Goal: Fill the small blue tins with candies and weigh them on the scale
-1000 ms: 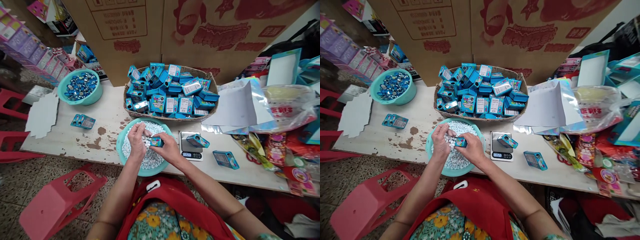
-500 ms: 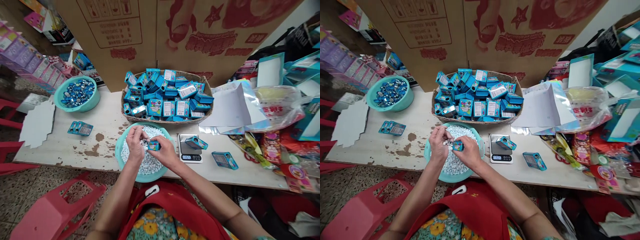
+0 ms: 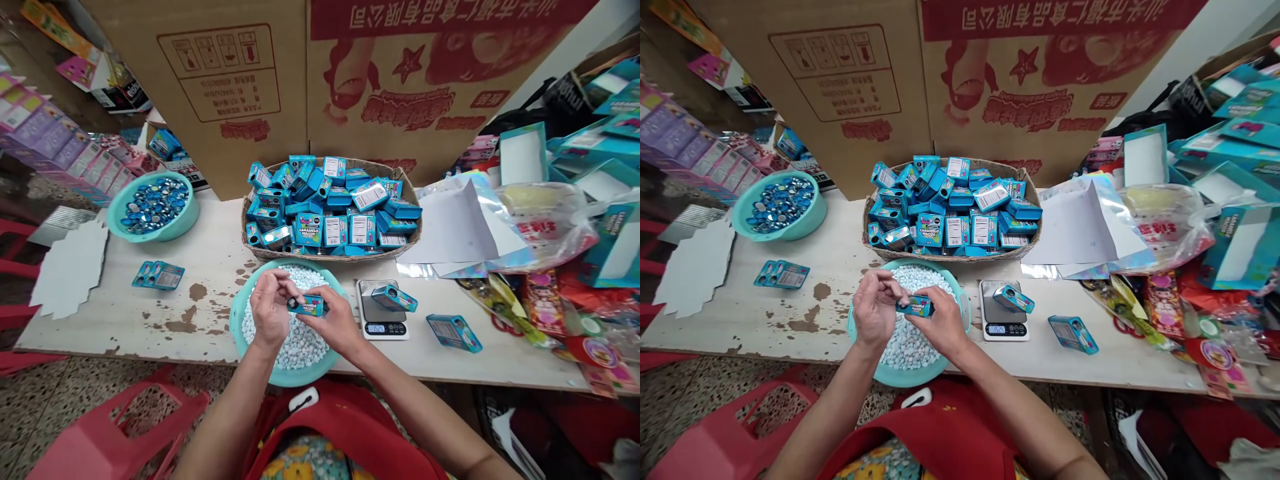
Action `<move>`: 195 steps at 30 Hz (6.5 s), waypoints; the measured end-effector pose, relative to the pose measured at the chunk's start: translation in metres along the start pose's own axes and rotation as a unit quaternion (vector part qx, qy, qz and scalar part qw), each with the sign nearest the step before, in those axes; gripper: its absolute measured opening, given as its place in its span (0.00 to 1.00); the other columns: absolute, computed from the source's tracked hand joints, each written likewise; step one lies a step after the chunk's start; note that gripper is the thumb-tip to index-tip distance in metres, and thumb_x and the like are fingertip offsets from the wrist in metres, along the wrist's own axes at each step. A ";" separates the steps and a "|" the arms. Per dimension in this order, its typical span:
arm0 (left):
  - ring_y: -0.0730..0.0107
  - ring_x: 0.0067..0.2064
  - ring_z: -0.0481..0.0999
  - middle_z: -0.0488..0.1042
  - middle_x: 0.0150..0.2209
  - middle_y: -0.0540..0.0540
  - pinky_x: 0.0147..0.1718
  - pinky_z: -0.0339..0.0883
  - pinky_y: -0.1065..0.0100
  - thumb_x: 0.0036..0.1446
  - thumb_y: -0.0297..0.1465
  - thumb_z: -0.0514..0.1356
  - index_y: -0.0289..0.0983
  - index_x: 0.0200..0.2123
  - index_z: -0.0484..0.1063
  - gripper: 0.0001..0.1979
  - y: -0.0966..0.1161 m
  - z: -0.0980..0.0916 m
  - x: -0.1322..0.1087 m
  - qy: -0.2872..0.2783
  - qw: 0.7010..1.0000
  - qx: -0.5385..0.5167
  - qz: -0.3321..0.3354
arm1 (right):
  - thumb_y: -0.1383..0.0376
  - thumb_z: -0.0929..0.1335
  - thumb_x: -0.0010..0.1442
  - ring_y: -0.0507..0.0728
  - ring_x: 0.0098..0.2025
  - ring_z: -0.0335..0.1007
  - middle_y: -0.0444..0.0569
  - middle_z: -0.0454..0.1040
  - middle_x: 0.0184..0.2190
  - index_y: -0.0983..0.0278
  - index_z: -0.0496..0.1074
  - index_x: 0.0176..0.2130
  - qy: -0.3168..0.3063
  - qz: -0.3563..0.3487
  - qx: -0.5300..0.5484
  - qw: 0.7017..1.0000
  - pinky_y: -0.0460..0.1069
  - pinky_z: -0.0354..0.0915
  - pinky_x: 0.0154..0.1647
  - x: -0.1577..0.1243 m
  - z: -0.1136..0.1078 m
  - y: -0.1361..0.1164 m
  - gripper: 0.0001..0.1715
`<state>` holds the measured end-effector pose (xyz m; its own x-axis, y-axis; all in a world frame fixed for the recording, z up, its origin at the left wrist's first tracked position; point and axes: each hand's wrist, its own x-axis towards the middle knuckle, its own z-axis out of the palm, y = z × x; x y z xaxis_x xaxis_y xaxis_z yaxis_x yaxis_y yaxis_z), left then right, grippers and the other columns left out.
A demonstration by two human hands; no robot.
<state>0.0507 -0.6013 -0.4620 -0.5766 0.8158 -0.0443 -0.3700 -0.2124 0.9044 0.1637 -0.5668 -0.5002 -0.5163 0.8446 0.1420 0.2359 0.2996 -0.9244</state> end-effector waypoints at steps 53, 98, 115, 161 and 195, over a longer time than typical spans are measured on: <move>0.77 0.21 0.67 0.65 0.20 0.53 0.22 0.61 0.73 0.51 0.43 0.62 0.35 0.23 0.63 0.18 -0.016 -0.008 -0.007 0.188 0.982 0.002 -0.027 | 0.64 0.74 0.50 0.60 0.40 0.69 0.49 0.73 0.36 0.62 0.69 0.41 -0.056 -0.051 -0.120 0.990 0.52 0.64 0.40 -0.019 0.001 -0.001 0.18; 0.75 0.21 0.66 0.70 0.20 0.49 0.23 0.59 0.73 0.46 0.38 0.63 0.32 0.31 0.70 0.14 -0.085 0.008 0.008 -0.158 0.875 0.362 -0.279 | 0.58 0.76 0.47 0.57 0.39 0.71 0.47 0.73 0.39 0.61 0.72 0.40 0.086 0.148 0.133 0.976 0.50 0.67 0.40 -0.101 -0.120 0.055 0.22; 0.64 0.40 0.71 0.71 0.39 0.44 0.38 0.62 0.67 0.54 0.23 0.53 0.38 0.41 0.72 0.13 -0.169 0.166 0.003 -0.431 0.590 0.677 0.088 | 0.56 0.75 0.45 0.57 0.36 0.71 0.49 0.75 0.37 0.63 0.71 0.41 0.278 0.280 0.108 0.912 0.51 0.67 0.38 -0.184 -0.223 0.123 0.25; 0.57 0.48 0.71 0.71 0.49 0.42 0.40 0.65 0.64 0.60 0.36 0.52 0.39 0.48 0.69 0.16 -0.068 0.016 0.002 -0.271 0.607 0.745 0.051 | 0.57 0.77 0.41 0.58 0.40 0.71 0.49 0.75 0.40 0.63 0.72 0.42 0.337 0.267 0.110 0.896 0.54 0.67 0.44 -0.173 -0.179 0.105 0.28; 0.56 0.54 0.64 0.68 0.49 0.36 0.55 0.56 0.57 0.62 0.40 0.50 0.33 0.52 0.63 0.21 -0.047 -0.188 0.015 0.101 0.664 0.726 0.147 | 0.57 0.78 0.42 0.56 0.36 0.70 0.45 0.73 0.34 0.60 0.74 0.37 0.014 0.091 0.078 0.993 0.51 0.66 0.39 -0.080 -0.042 0.014 0.22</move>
<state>-0.0770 -0.6802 -0.5853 -0.6076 0.7346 0.3020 0.7891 0.5152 0.3346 0.2426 -0.6115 -0.5097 -0.4540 0.8907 -0.0245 0.1920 0.0709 -0.9788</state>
